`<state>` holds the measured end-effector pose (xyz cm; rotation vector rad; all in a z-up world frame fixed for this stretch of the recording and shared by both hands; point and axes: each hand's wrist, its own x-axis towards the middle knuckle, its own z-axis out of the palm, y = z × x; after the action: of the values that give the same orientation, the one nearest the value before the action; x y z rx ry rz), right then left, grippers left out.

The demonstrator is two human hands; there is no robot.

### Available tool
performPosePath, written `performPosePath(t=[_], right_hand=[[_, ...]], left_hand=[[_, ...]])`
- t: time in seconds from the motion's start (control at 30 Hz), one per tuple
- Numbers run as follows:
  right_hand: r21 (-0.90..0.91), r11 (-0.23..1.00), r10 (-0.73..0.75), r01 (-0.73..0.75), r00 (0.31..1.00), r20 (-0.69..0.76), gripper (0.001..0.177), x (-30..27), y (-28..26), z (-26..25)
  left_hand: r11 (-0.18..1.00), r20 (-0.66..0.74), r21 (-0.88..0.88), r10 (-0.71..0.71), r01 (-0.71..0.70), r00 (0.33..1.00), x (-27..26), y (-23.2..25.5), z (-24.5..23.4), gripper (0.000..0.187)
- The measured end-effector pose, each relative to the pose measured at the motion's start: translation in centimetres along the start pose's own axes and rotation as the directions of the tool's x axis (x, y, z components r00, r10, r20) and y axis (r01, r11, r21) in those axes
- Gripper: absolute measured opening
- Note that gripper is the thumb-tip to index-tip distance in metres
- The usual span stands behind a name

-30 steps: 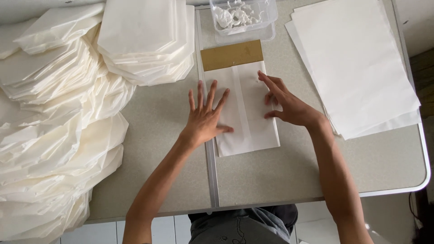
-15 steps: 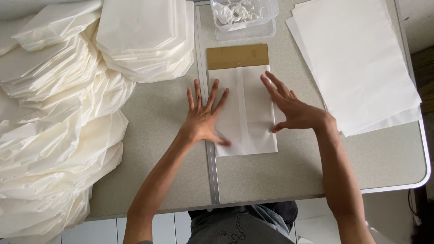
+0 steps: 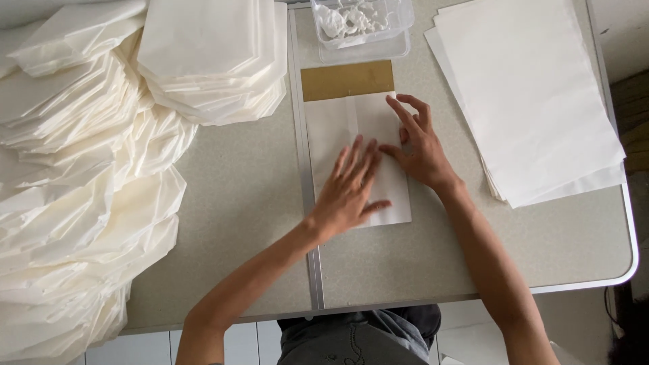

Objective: Folding white paper sheets around a cardboard template to create bags

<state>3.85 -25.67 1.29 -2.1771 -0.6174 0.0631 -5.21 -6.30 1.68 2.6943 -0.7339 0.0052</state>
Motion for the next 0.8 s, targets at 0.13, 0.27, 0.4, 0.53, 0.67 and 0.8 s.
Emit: performPosePath(t=[0.13, 0.27, 0.4, 0.53, 0.67, 0.8], right_hand=[[0.012, 1.0, -0.004, 0.004, 1.0, -0.01, 0.092, 0.0, -0.5, -0.5], [0.0, 1.0, -0.013, 0.013, 1.0, -0.011, 0.088, 0.2, -0.8, -0.5], [0.007, 1.0, -0.014, 0.014, 1.0, -0.006, 0.087, 0.1, -0.4, -0.1], [-0.016, 1.0, 0.019, -0.02, 1.0, -0.007, 0.087, 0.1, -0.9, -0.3], [0.013, 0.999, 0.039, -0.038, 0.999, -0.018, 0.085, 0.1, -0.9, -0.1], [0.04, 0.999, 0.013, -0.011, 0.999, -0.031, 0.087, 0.3, -0.5, 0.0]], left_hand=[[0.997, -0.069, -0.05, 0.063, -0.067, 0.996, -1.2, 2.5, 1.3, 0.1], [0.992, -0.049, 0.103, 0.082, -0.076, 0.995, -1.3, 3.8, 1.1, 0.111], [0.973, -0.005, 0.2, 0.116, -0.112, 0.993, -1.9, 4.8, 2.1, 0.116], [0.988, -0.023, 0.069, 0.142, -0.14, 0.99, -2.7, 6.5, 3.1, 0.117], [0.974, -0.007, 0.152, 0.172, -0.169, 0.985, -3.3, 7.9, 2.4, 0.123], [0.969, -0.014, 0.111, 0.222, -0.22, 0.975, -3.8, 8.9, 1.5, 0.121]])
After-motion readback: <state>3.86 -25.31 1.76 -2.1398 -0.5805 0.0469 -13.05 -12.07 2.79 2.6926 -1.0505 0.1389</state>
